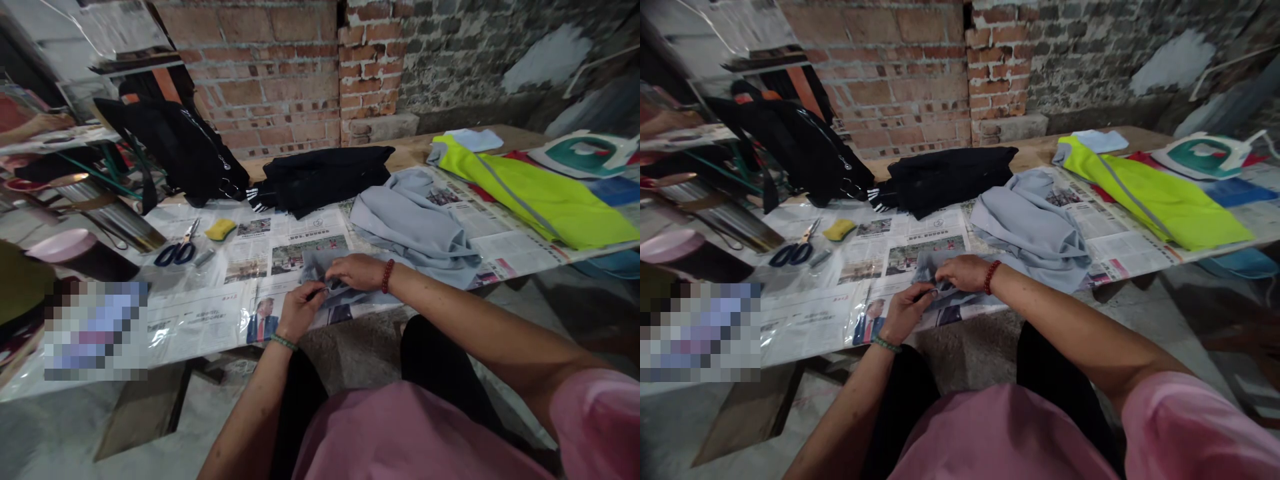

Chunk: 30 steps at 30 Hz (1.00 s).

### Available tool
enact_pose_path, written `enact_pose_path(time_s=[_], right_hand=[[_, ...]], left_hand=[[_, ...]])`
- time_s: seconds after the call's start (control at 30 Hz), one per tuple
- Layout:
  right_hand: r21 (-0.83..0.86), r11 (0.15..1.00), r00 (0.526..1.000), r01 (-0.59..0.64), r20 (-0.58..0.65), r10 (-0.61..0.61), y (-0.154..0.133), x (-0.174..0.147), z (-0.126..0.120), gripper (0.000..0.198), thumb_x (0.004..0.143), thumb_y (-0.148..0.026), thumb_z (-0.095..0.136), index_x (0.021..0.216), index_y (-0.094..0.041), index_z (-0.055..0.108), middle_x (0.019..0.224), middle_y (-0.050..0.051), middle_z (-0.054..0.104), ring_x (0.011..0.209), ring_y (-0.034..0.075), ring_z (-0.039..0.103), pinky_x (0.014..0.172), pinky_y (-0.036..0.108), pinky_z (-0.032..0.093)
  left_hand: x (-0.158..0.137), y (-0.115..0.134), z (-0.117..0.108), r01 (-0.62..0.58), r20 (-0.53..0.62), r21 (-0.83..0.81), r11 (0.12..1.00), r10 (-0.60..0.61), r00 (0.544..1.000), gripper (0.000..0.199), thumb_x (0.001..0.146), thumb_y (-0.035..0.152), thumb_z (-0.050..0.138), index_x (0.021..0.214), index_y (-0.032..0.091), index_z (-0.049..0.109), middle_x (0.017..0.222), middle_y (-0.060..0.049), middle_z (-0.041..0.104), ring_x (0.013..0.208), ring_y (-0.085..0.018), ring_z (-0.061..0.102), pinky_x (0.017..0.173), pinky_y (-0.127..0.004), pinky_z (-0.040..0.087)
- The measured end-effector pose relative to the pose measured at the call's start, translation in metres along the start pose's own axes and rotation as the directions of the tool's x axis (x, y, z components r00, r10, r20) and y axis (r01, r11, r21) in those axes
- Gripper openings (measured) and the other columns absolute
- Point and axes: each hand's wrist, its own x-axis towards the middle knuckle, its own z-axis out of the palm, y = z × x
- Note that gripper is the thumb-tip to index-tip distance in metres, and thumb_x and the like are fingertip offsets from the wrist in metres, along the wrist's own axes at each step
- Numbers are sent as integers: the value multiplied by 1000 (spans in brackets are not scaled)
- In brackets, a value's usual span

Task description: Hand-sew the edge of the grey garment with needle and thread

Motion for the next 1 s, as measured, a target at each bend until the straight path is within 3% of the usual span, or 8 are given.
enact_pose_path(time_s=[0.27, 0.47, 0.53, 0.6, 0.67, 0.73, 0.87, 1.0], right_hand=[[65, 996, 997, -69, -39, 71, -11, 9, -5, 33, 79, -10, 46, 110, -19, 53, 76, 2, 63, 71, 14, 57, 65, 23, 39], [26, 998, 998, -54, 22, 54, -16, 13, 8, 36, 80, -12, 46, 115, -20, 50, 86, 4, 65, 76, 16, 58, 65, 25, 41], [35, 998, 997, -52, -48, 53, -13, 9, 7, 39, 80, -12, 44, 118, -21, 48, 94, 5, 64, 81, 16, 58, 68, 26, 42], [54, 997, 975, -52, -211, 62, -12, 2, 3, 39, 80, -10, 43, 117, -21, 48, 101, 6, 61, 89, 17, 56, 73, 28, 42], [56, 997, 916, -47, -396, 65, -14, -8, 0, 32, 80, -12, 43, 110, -18, 52, 102, 7, 59, 94, 17, 53, 79, 30, 41], [33, 999, 871, -19, -489, 33, -20, -20, 3, 22, 80, -16, 46, 99, -17, 56, 96, 8, 60, 92, 19, 52, 82, 33, 40], [-94, 995, 897, 45, -434, -82, -30, -36, 25, 18, 76, -20, 53, 94, -19, 57, 95, 8, 59, 94, 22, 47, 83, 39, 35], [-180, 983, 901, -29, -431, -53, -31, -31, 47, 19, 78, -22, 53, 95, -18, 58, 97, 10, 57, 95, 23, 43, 80, 39, 32]], left_hand=[[0, -2, 0, -20, 2, 7, 1000, 20, 1000, 14, 74, 27, 56, 78, 19, 67, 73, 1, 67, 68, -13, 59, 64, -22, 45], [1, -3, 1, -42, 10, -1, 999, 42, 999, 16, 75, 27, 54, 81, 18, 66, 72, 1, 66, 67, -12, 57, 63, -21, 43], [0, -2, 0, -21, -1, -7, 1000, 21, 1000, 16, 75, 28, 54, 80, 18, 66, 72, 1, 65, 67, -12, 56, 63, -21, 44], [0, 0, 0, 12, -9, -11, 1000, -12, 1000, 17, 74, 31, 54, 77, 18, 66, 69, 2, 64, 64, -12, 55, 60, -21, 43], [0, 1, 0, 43, -14, -12, 999, -43, 999, 18, 74, 32, 55, 76, 18, 66, 66, 2, 63, 62, -12, 55, 58, -20, 43], [0, 2, -1, 56, -21, -14, 998, -57, 998, 19, 74, 33, 54, 76, 19, 66, 66, 2, 64, 62, -12, 56, 58, -21, 43], [0, 2, -1, 47, -27, -28, 999, -48, 998, 20, 75, 31, 53, 82, 20, 67, 76, 0, 68, 71, -15, 60, 68, -24, 47], [1, 2, -1, 52, -32, -20, 998, -52, 998, 21, 75, 31, 53, 87, 20, 66, 80, -1, 68, 74, -15, 61, 70, -25, 48]])
